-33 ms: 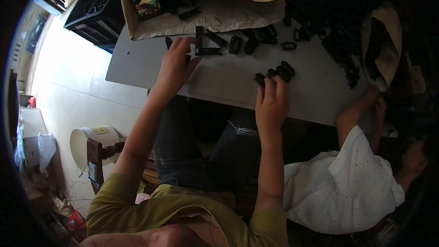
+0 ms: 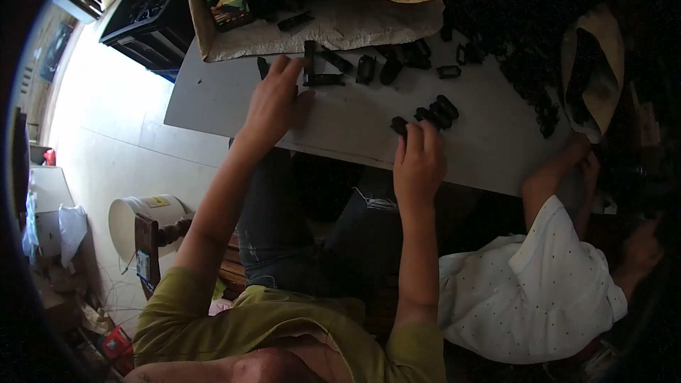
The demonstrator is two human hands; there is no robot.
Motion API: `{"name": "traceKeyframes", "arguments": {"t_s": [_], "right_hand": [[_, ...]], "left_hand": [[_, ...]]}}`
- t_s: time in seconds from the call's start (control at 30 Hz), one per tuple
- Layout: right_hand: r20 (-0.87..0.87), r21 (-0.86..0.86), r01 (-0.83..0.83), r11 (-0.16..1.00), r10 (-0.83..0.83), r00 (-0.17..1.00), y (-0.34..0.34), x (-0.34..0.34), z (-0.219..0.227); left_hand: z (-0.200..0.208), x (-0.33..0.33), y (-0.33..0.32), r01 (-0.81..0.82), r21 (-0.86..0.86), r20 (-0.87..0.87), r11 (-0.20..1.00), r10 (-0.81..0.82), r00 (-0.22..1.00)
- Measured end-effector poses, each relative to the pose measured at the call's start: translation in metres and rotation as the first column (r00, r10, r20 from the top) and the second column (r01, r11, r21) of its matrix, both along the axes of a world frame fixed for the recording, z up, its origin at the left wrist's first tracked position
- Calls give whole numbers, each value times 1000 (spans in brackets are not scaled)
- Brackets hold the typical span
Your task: Manually assembling and inspecting small black plastic components at a workstation.
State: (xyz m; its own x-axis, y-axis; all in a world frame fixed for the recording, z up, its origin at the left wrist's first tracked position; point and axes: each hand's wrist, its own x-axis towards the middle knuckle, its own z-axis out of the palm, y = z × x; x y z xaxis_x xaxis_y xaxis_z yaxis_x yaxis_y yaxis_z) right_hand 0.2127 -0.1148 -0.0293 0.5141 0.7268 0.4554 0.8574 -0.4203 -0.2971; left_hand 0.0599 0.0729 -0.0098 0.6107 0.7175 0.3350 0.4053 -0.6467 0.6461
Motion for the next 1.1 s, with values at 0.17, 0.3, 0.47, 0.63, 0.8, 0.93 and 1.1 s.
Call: {"name": "traceKeyframes", "arguments": {"t_s": [0.17, 0.3, 0.47, 0.63, 0.8, 0.93, 1.1], "right_hand": [[-140, -10, -76, 997, 74, 987, 0, -11, 0], [-223, -90, -71, 993, 49, 974, 4, -7, 13], [-387, 192, -324, 927, 374, 843, 17, -28, 37], [-361, 150, -391, 908, 419, 834, 16, -33, 40], [-273, 154, -453, 878, 479, 834, 10, -36, 38], [-734, 167, -282, 945, 310, 604, 2, -36, 43], [-819, 258, -304, 917, 375, 434, -16, -42, 17]], "left_hand": [[2, 2, -2, 39, 118, -262, 992, -7, 965], [9, -8, -25, 204, -168, -50, 965, -215, 975], [7, -14, -41, 328, -234, 175, 915, -292, 940], [6, -18, -49, 335, -275, 213, 901, -283, 935], [8, -17, -57, 345, -344, 245, 873, -271, 931], [4, -25, -59, 463, -533, 428, 708, -247, 869], [-8, -40, -72, 562, -482, 504, 672, -311, 805]]}}
